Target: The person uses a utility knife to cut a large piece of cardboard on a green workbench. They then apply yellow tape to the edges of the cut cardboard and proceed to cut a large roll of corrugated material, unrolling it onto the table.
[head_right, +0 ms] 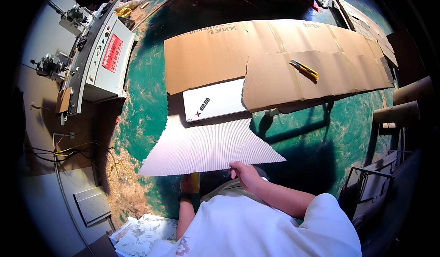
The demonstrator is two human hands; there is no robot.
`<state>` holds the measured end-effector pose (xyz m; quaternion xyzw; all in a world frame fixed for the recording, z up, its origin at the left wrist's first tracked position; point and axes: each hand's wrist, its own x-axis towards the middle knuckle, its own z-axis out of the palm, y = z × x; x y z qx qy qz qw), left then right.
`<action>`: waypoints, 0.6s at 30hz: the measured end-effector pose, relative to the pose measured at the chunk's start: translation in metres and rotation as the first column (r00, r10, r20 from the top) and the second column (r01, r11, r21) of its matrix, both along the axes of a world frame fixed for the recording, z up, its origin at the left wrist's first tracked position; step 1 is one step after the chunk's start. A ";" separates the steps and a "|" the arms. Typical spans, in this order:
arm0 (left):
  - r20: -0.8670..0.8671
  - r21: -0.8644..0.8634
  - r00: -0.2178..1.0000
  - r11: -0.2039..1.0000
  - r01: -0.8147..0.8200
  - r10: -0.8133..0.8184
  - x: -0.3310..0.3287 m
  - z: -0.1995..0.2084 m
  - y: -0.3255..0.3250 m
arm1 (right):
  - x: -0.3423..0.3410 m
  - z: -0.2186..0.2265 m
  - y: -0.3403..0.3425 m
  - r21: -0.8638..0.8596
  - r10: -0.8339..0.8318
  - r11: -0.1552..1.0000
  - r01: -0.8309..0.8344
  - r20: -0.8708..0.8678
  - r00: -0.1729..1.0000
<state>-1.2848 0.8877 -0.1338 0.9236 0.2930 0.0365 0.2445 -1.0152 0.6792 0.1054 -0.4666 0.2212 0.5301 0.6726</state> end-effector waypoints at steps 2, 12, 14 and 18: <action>-0.079 -0.434 0.965 0.862 -0.260 0.251 0.056 0.059 0.024 | 0.053 0.025 0.035 -0.030 0.003 1.000 0.001 0.137 0.991; 0.266 -0.544 0.962 0.813 0.207 -0.067 0.266 0.164 0.134 | 0.370 -0.084 0.287 -0.249 0.058 0.968 -0.008 0.196 0.979; 0.369 -0.562 0.928 0.781 0.271 -0.057 0.308 0.152 0.149 | 0.382 -0.132 0.306 -0.408 0.049 0.913 0.004 0.119 0.992; 0.363 -0.621 0.930 0.758 0.198 0.054 0.372 0.130 0.150 | 0.379 -0.168 0.301 -0.443 -0.056 0.893 0.082 0.071 0.996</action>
